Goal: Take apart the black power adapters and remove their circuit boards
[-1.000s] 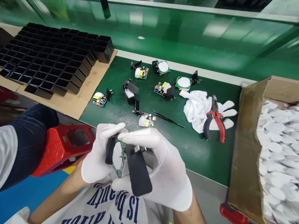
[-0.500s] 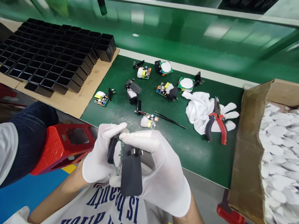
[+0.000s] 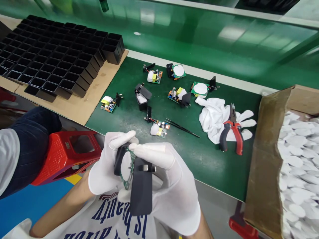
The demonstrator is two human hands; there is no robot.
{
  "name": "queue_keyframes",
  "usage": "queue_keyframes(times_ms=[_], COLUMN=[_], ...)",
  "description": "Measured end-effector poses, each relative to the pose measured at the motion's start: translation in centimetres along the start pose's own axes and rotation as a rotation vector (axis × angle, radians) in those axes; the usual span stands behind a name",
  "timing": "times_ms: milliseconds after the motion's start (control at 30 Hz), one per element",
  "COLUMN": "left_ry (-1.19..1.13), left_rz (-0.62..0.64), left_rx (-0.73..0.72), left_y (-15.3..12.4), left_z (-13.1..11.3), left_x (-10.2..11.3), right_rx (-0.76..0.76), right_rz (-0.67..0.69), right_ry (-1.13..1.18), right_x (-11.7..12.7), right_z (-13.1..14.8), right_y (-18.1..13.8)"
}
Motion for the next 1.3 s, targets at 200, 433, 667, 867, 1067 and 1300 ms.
queue_keyframes(times_ms=[200, 433, 667, 867, 1067, 1300], left_ry=[-0.031, 0.017, 0.079, 0.074, 0.063, 0.060], left_rz=[0.024, -0.006, 0.012, 0.004, -0.012, -0.047], left_rx=[0.024, 0.016, 0.029, 0.020, 0.039, 0.030], left_y=[0.0, -0.3, -0.2, 0.0, -0.2, -0.3], left_z=[0.1, 0.4, 0.4, 0.2, 0.4, 0.6], left_x=[-0.2, -0.2, -0.1, -0.1, -0.1, -0.1], right_rx=[0.052, 0.011, -0.014, 0.001, 0.009, 0.026], right_rz=[-0.023, -0.036, -0.019, -0.003, 0.008, 0.018], right_ry=[0.039, 0.027, -0.012, -0.073, -0.089, -0.120], right_x=[0.1, -0.3, -0.2, -0.4, -0.8, -1.2], right_z=[0.6, 0.3, 0.0, 0.0, -0.2, -0.2], right_y=[0.0, -0.1, -0.1, -0.2, -0.3, -0.2])
Point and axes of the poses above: each hand's wrist, its own y-axis towards the middle knuckle, its own x-axis out of the back of the hand, z = x × y, the point moved 6 cm from there along y, towards the middle knuckle
